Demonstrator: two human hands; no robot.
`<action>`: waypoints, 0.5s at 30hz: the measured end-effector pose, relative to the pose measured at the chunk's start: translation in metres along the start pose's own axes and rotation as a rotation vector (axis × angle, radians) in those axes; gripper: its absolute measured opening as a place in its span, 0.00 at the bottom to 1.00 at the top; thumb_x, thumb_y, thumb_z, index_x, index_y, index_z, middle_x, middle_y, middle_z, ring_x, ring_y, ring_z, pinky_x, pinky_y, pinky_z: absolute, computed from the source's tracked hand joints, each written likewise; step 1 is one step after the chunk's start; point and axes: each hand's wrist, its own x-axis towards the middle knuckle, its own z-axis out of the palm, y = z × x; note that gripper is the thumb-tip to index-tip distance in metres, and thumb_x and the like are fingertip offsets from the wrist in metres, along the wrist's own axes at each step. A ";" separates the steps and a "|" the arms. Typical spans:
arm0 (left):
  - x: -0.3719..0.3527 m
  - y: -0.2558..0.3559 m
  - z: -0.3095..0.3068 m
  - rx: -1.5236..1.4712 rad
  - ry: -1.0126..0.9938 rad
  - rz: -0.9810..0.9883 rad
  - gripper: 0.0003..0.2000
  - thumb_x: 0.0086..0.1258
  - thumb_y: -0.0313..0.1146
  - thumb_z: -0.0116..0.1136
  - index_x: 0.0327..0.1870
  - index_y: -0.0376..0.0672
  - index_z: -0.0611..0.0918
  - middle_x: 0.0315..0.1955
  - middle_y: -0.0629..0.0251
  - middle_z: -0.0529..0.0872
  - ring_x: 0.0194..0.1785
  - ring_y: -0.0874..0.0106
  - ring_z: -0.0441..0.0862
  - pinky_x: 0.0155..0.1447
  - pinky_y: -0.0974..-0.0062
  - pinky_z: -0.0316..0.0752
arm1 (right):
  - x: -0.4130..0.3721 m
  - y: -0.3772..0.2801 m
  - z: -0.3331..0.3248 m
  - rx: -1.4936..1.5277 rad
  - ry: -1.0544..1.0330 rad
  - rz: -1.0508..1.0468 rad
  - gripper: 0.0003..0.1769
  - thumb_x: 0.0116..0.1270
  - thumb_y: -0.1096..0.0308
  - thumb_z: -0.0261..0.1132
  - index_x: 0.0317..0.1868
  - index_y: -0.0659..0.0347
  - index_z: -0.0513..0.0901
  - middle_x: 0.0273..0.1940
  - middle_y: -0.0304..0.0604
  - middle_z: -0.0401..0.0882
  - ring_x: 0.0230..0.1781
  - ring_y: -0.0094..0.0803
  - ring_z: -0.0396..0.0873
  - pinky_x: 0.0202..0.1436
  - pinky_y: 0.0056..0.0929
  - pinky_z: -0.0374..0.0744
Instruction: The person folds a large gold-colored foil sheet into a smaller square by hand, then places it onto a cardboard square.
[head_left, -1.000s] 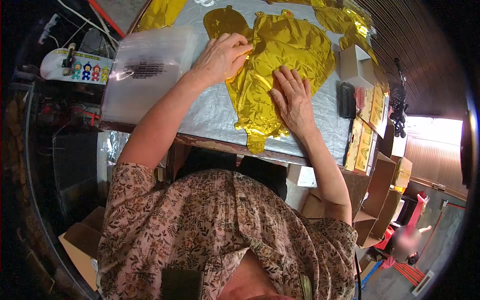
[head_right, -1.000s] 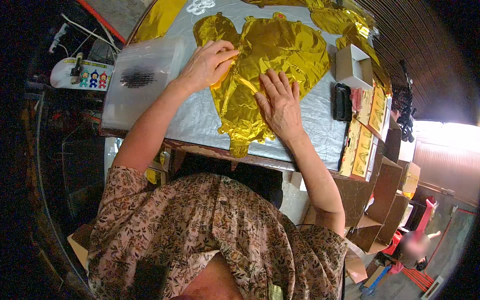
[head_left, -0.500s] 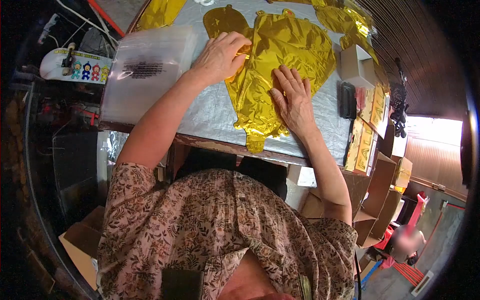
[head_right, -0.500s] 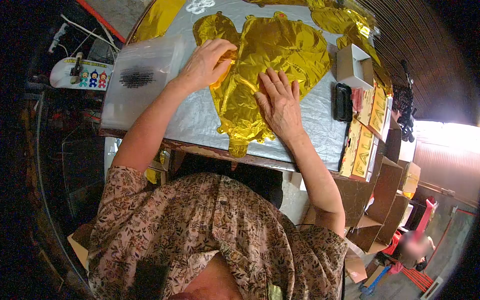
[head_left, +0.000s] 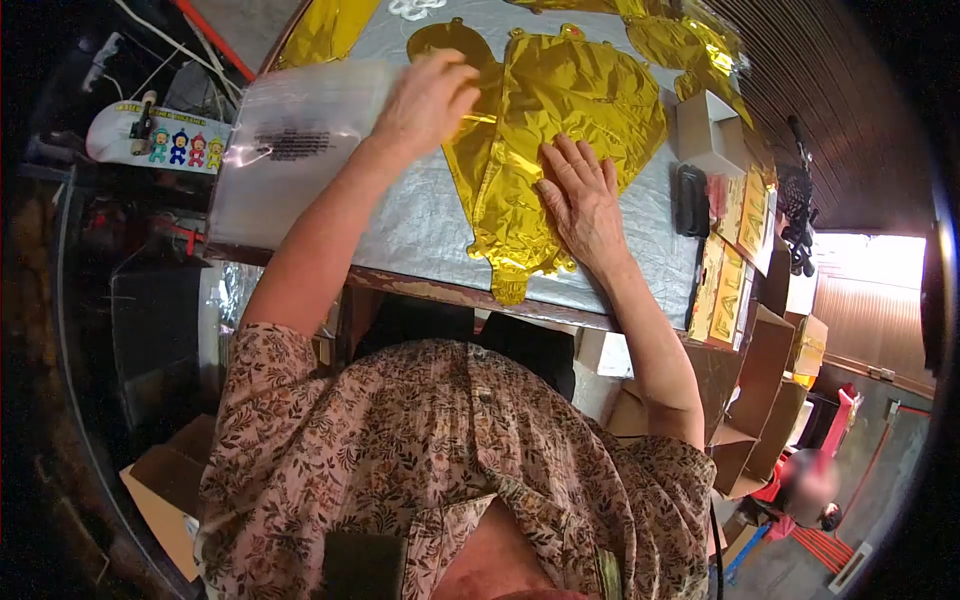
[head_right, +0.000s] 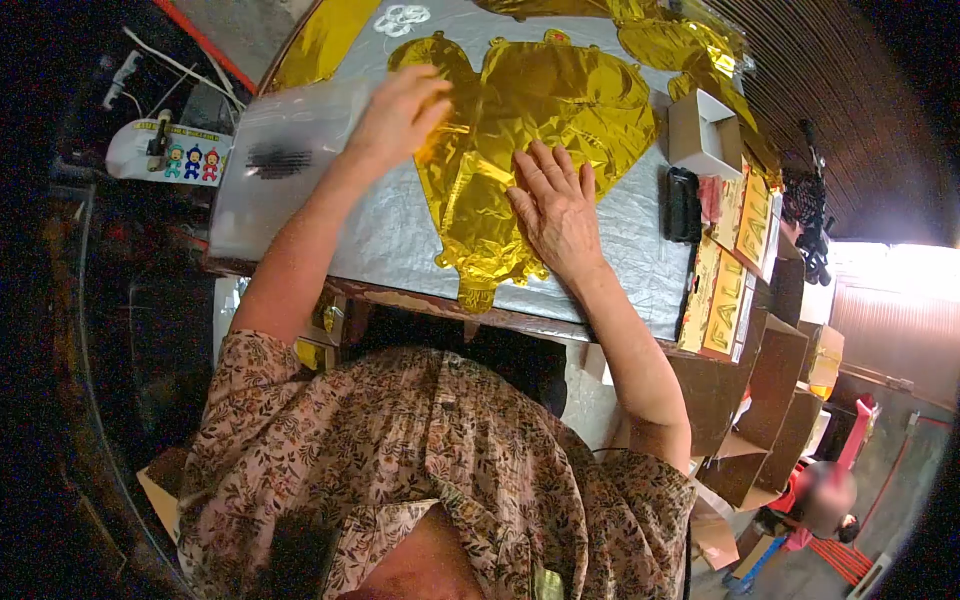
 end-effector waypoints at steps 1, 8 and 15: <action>0.004 -0.006 -0.006 0.213 0.035 -0.034 0.21 0.77 0.48 0.61 0.58 0.40 0.86 0.62 0.53 0.81 0.70 0.54 0.74 0.72 0.52 0.68 | -0.001 0.001 0.001 0.000 0.003 -0.002 0.28 0.80 0.54 0.61 0.75 0.54 0.74 0.77 0.49 0.69 0.78 0.55 0.64 0.79 0.57 0.58; 0.031 -0.026 -0.022 0.599 -0.185 -0.291 0.37 0.69 0.66 0.61 0.54 0.31 0.86 0.56 0.54 0.83 0.61 0.56 0.74 0.61 0.54 0.63 | -0.002 0.001 0.002 -0.018 0.030 -0.019 0.28 0.79 0.54 0.61 0.74 0.55 0.75 0.78 0.49 0.68 0.77 0.56 0.65 0.78 0.58 0.59; 0.038 -0.031 -0.009 0.537 -0.241 -0.393 0.33 0.70 0.62 0.62 0.55 0.34 0.86 0.59 0.52 0.82 0.69 0.55 0.69 0.66 0.47 0.63 | -0.004 0.003 0.007 -0.017 0.057 -0.031 0.27 0.79 0.55 0.61 0.74 0.55 0.75 0.77 0.50 0.70 0.77 0.55 0.65 0.77 0.60 0.60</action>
